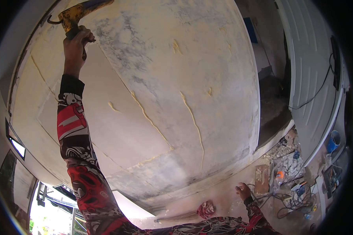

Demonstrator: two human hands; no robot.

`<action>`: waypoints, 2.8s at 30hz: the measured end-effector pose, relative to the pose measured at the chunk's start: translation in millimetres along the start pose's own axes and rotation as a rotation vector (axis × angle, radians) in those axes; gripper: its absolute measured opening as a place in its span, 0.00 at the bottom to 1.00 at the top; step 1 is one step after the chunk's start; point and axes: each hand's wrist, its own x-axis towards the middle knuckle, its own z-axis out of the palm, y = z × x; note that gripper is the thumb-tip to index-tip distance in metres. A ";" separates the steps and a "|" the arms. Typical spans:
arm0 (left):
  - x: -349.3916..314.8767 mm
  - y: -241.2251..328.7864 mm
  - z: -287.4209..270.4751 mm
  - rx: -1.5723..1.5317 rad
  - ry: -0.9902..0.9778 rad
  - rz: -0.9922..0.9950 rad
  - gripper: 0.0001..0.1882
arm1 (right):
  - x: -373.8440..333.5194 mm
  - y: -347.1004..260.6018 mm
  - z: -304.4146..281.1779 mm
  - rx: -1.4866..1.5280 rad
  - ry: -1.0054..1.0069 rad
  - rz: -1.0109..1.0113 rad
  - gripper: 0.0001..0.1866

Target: The person removes an empty adhesive tube from a caulking gun, prepares and inserts a new tube into the gun, and applies adhesive to the wall.

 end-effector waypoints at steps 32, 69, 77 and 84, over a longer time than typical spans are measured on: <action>-86.5 40.8 -5.6 0.312 -0.156 -0.071 0.17 | -7.6 53.5 -25.2 -0.191 -0.038 -0.078 0.26; -1038.1 232.0 -218.3 0.028 1.374 -1.450 0.15 | -206.7 -9.5 396.0 -0.761 -1.203 -0.517 0.19; -1088.1 296.8 -343.9 0.731 0.470 -1.590 0.19 | -475.0 -108.4 622.9 -0.657 -1.460 -1.182 0.27; -1073.4 317.4 -423.1 1.072 0.237 -1.575 0.27 | -615.0 -152.8 758.9 -0.599 -1.635 -1.963 0.14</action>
